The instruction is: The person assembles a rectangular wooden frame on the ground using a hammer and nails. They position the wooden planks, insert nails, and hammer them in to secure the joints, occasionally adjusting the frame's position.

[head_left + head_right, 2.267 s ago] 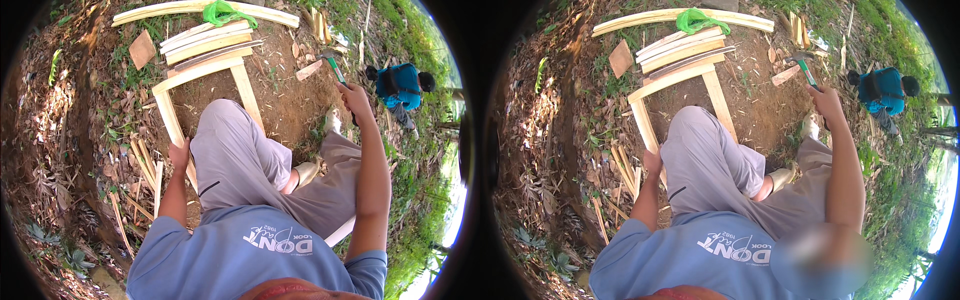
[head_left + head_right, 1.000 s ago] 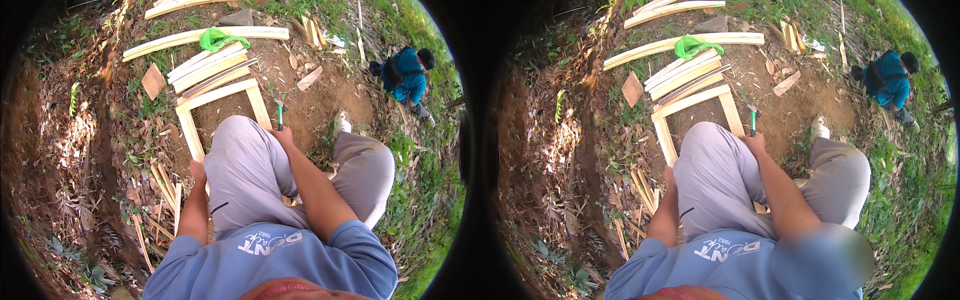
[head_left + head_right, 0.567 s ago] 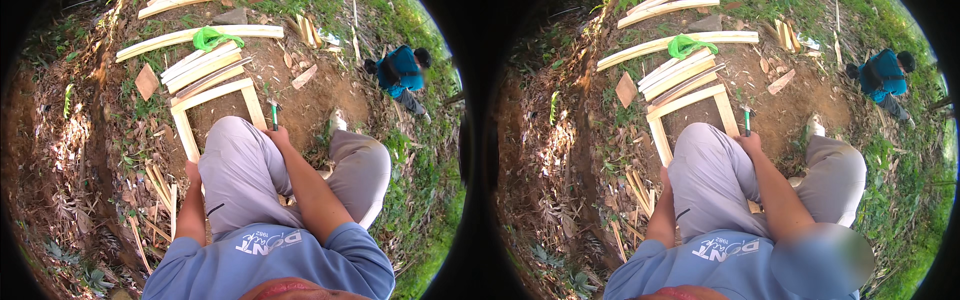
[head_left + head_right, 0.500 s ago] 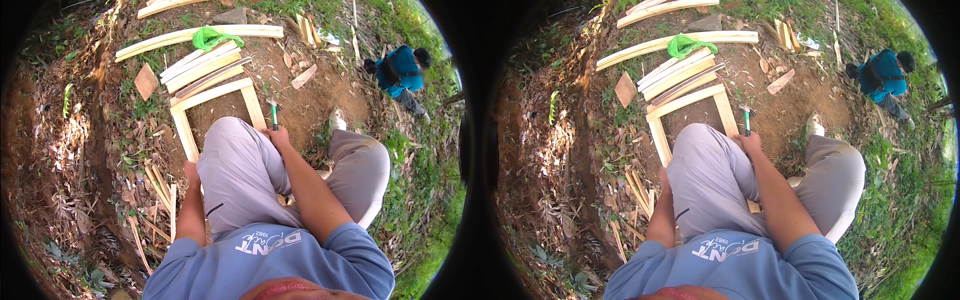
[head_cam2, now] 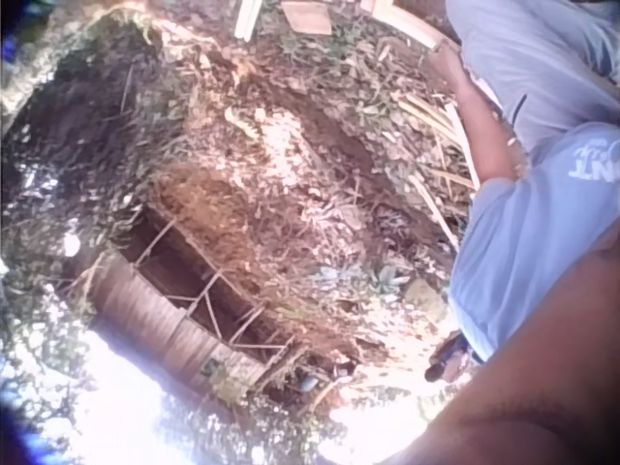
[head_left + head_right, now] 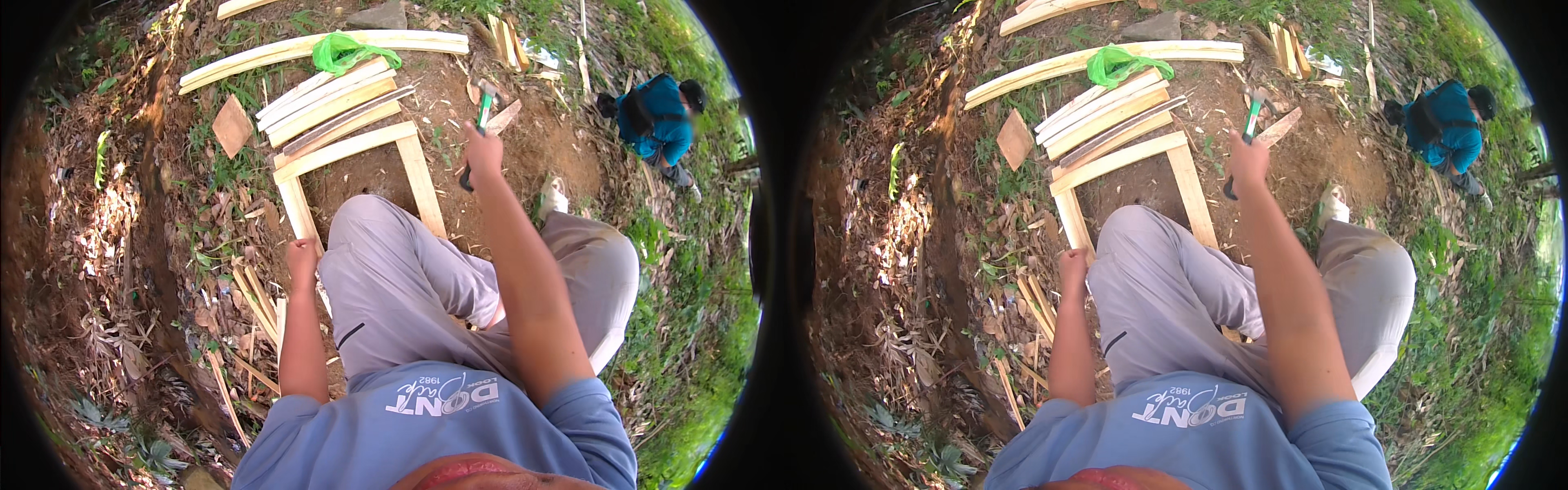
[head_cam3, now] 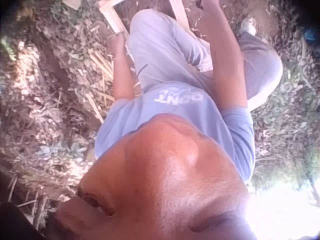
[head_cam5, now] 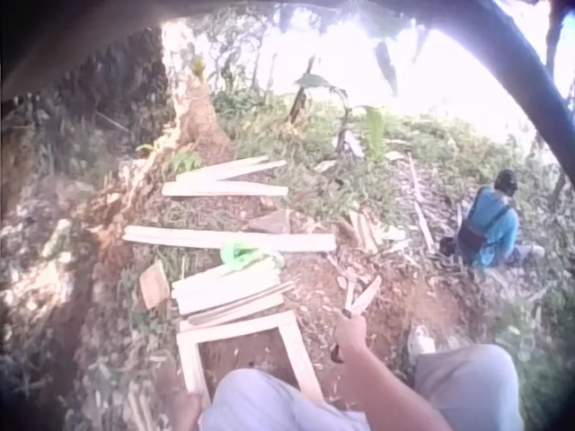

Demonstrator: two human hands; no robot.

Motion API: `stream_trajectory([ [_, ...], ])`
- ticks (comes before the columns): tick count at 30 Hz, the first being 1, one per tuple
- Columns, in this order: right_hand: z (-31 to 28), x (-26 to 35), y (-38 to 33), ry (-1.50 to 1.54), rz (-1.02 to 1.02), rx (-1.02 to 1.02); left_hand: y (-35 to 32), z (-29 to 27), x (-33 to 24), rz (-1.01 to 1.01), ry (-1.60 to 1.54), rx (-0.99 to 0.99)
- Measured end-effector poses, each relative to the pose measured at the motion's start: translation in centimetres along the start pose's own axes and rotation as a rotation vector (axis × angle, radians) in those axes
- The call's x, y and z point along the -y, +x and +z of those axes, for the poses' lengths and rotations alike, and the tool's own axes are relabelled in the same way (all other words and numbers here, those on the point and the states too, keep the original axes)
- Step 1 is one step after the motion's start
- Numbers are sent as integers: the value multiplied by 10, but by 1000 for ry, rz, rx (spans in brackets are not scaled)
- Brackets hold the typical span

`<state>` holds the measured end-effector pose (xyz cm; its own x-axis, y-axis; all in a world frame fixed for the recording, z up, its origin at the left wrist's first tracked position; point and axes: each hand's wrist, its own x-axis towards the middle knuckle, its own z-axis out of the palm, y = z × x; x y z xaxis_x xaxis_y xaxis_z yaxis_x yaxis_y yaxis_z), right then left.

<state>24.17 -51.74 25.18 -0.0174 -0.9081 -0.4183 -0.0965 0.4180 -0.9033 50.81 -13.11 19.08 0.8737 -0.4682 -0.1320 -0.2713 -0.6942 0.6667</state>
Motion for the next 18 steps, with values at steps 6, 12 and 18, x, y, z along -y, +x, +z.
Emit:
stream_trajectory([
  [6, -88, 185, 22, -289, -150, 309, 64, -32, -125, -126, -34, 155],
  [12, -131, 192, -19, -177, -17, 372, 95, 40, -197, 84, 98, 159],
  [18, -130, 176, -20, 19, 82, 375, 108, 130, -242, 356, -355, 228],
])
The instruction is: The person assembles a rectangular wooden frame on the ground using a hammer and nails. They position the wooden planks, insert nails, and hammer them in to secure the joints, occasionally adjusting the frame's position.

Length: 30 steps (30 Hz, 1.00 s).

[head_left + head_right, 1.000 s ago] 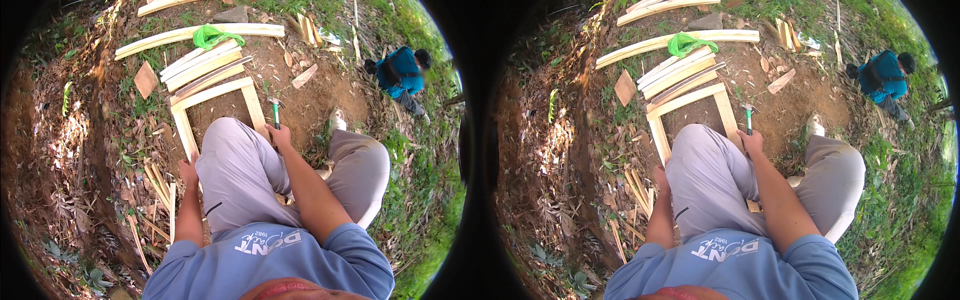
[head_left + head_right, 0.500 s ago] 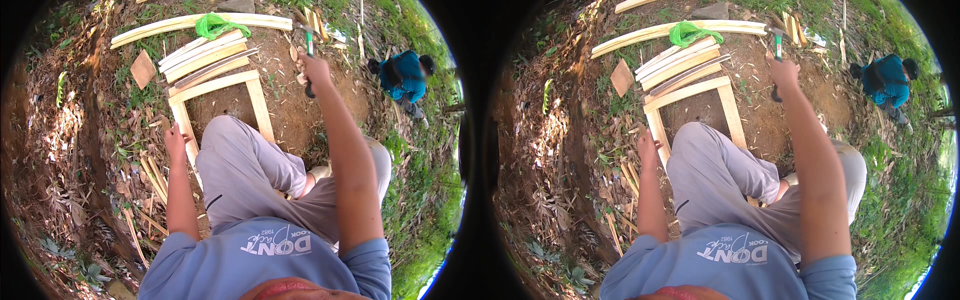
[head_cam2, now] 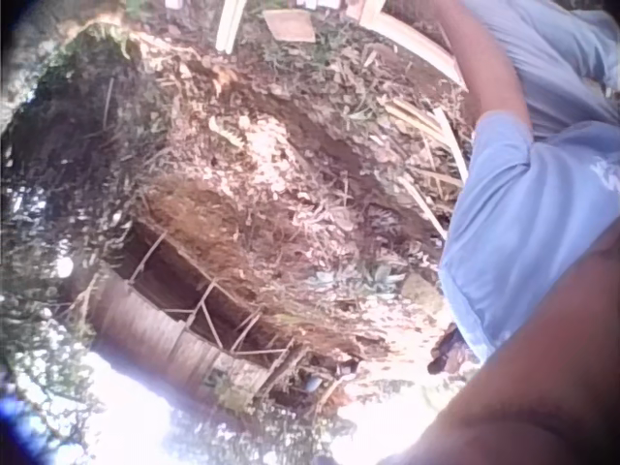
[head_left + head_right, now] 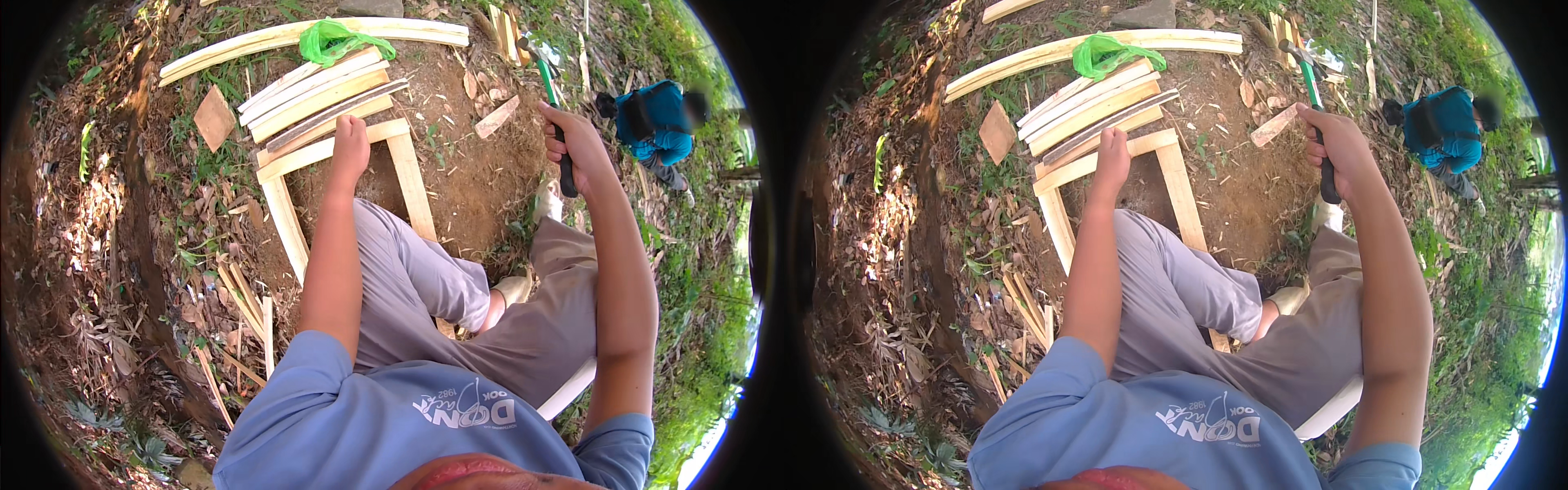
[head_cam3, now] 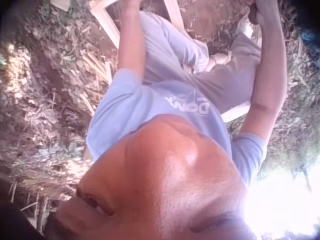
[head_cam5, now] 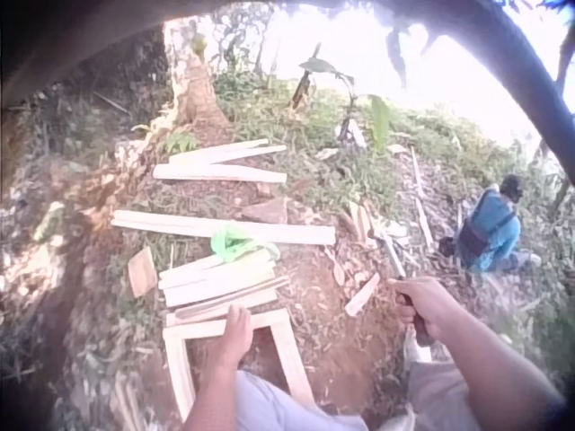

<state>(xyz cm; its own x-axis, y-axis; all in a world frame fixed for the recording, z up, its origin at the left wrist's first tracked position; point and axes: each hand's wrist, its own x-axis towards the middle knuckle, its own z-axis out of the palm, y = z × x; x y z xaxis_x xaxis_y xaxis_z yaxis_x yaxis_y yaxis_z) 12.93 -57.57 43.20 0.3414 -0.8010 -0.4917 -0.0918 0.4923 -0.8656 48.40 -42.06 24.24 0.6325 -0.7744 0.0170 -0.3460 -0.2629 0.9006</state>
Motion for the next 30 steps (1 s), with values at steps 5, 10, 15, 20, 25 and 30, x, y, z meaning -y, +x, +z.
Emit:
stream_trajectory([
  [5, -12, 2, 6, -105, 2, -56, -1, 28, 23, 142, 71, 28],
  [10, -49, -10, 13, -227, 16, -89, -4, 35, -12, 49, -208, 108],
  [15, -76, -16, 26, -336, 33, -107, 8, 35, 1, 79, -85, -15],
  [20, -83, -15, 33, -271, 52, -92, 21, 34, 14, 16, -88, -107],
  [25, -87, -14, 34, -356, 39, -80, 19, 44, 6, -132, -55, 13],
  [30, -90, -17, 37, -363, 87, -59, 16, 53, 8, -116, -202, 105],
])
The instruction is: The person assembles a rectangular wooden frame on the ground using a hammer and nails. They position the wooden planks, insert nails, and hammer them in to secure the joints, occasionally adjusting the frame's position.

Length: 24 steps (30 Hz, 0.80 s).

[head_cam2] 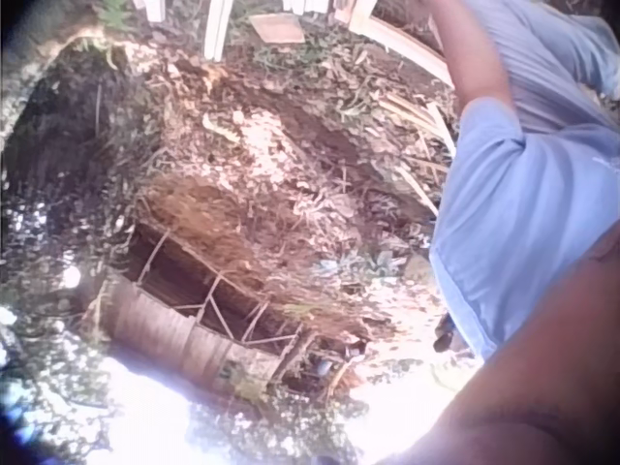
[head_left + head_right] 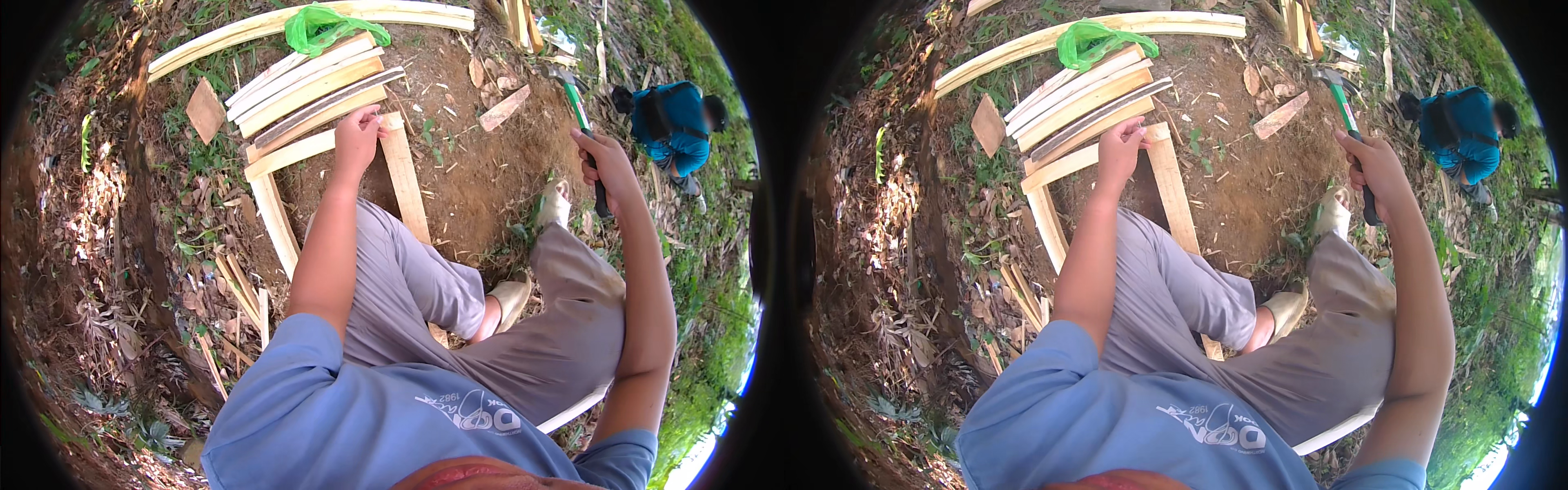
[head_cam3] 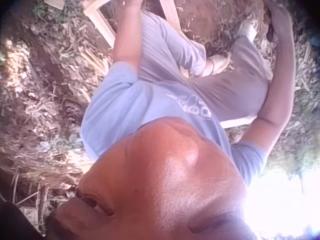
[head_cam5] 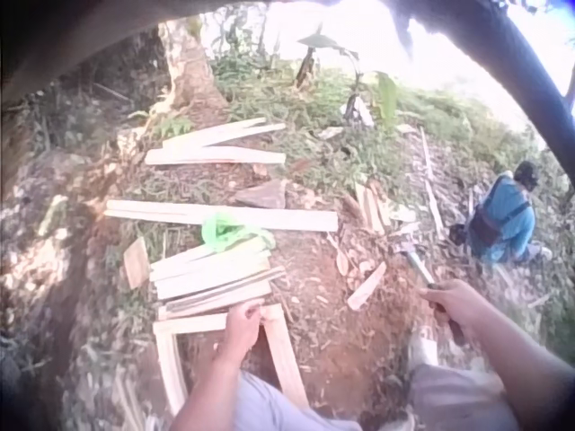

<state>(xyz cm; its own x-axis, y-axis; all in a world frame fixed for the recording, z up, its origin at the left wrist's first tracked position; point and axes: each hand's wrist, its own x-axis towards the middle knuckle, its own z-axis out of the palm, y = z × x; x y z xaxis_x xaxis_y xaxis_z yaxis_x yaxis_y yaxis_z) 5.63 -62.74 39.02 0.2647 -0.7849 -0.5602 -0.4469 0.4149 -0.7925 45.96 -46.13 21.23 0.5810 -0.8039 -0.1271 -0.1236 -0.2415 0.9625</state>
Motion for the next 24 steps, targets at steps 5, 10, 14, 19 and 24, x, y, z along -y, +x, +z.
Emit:
stream_trajectory([
  [5, 0, -2, 3, 6, -3, 0, 1, -1, 6, -3, -108, -10],
  [10, 0, -1, 4, -16, -9, -4, 7, -13, 10, -10, 101, 56],
  [14, 0, -3, 8, -21, 3, 0, -1, -12, 5, 142, 195, 65],
  [19, 0, -3, 7, -34, 14, -11, -6, -5, -10, 222, 213, 58],
  [24, -2, -5, 7, -39, 29, -12, -4, -8, -15, -61, 113, 101],
])
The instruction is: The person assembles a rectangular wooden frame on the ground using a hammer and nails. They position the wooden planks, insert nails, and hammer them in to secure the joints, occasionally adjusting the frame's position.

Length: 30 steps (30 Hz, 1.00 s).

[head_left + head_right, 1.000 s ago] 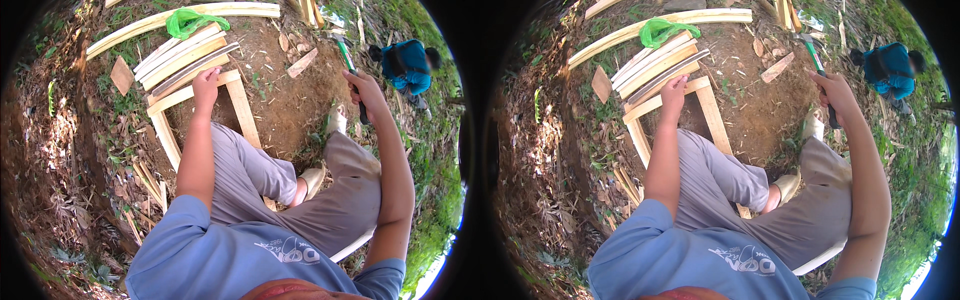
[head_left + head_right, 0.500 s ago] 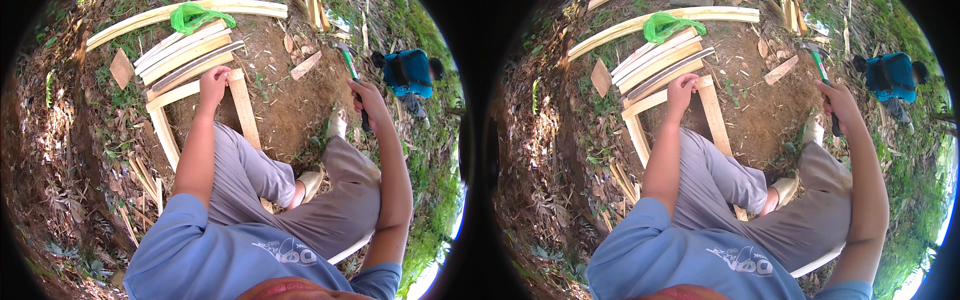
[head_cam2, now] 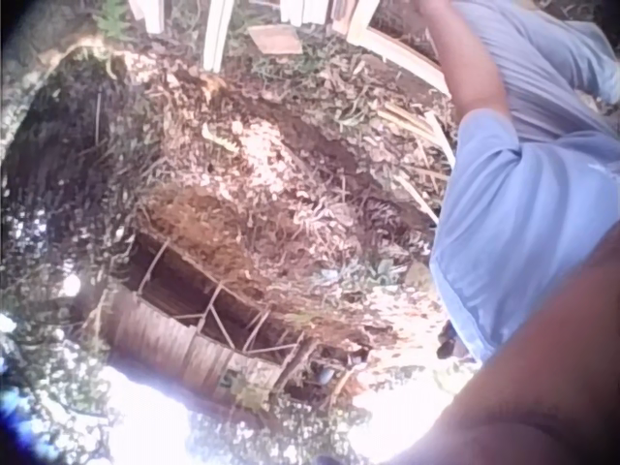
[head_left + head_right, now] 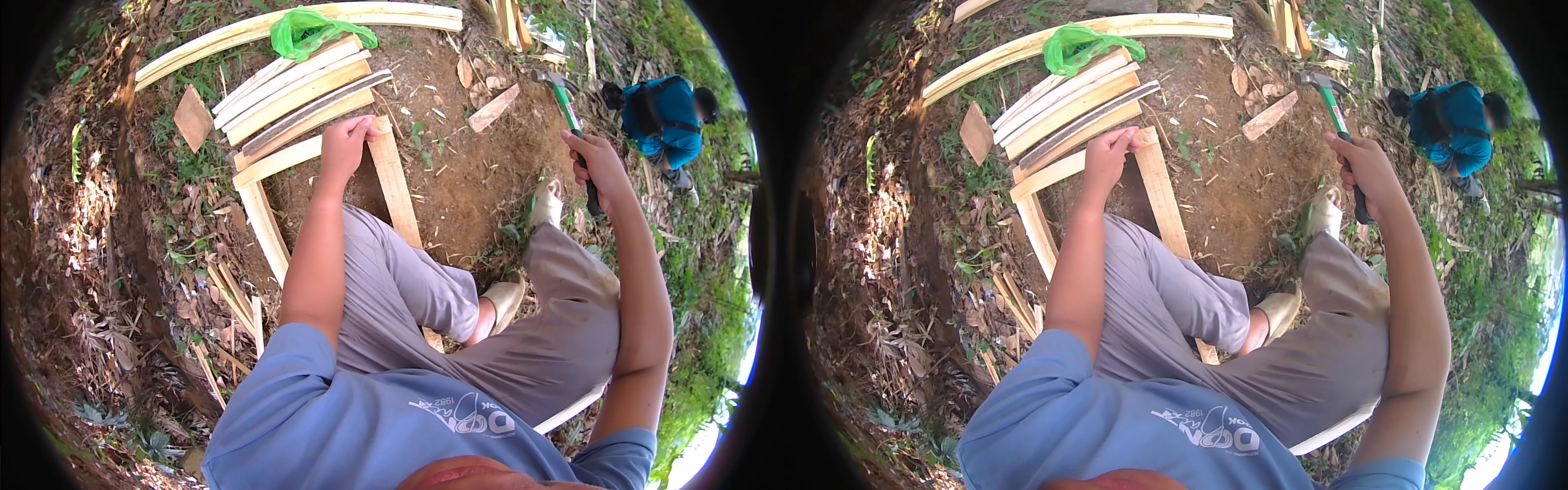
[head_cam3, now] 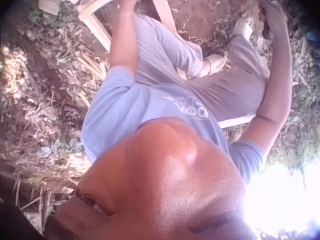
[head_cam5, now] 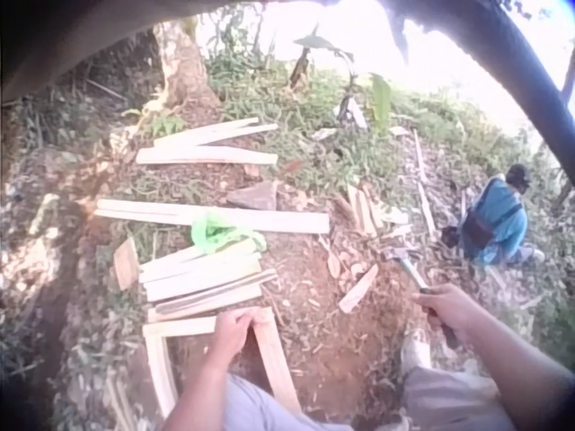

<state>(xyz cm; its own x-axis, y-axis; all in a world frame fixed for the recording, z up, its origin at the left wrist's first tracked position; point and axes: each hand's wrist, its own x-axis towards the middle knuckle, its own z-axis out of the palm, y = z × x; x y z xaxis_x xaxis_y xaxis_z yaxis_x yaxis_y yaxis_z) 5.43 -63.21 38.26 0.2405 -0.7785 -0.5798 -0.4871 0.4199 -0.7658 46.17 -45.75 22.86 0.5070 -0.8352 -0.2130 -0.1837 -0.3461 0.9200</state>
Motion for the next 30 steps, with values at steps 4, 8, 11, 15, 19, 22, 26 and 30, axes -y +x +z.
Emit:
stream_trajectory([
  [4, 5, 3, 0, -12, -9, 2, 9, -8, 24, 111, 132, -136],
  [8, -1, -5, 5, -21, -4, 13, 10, -2, 22, 34, 90, -197],
  [11, 0, -5, 5, -22, -9, 29, 14, -2, 29, 16, 15, -205],
  [15, 5, 0, 4, -74, -4, 25, 14, 1, 28, 24, 108, -225],
  [19, 5, -2, 8, -76, 13, 10, 10, 7, 15, 71, 252, -229],
  [22, 8, 0, 11, -77, 19, 25, 9, 7, 15, 90, 260, -266],
  [26, 14, 5, 9, -99, 11, 40, 10, 3, 19, 100, 285, -258],
  [30, 16, 6, 12, -117, -1, 44, 8, 1, 15, 107, 313, -257],
])
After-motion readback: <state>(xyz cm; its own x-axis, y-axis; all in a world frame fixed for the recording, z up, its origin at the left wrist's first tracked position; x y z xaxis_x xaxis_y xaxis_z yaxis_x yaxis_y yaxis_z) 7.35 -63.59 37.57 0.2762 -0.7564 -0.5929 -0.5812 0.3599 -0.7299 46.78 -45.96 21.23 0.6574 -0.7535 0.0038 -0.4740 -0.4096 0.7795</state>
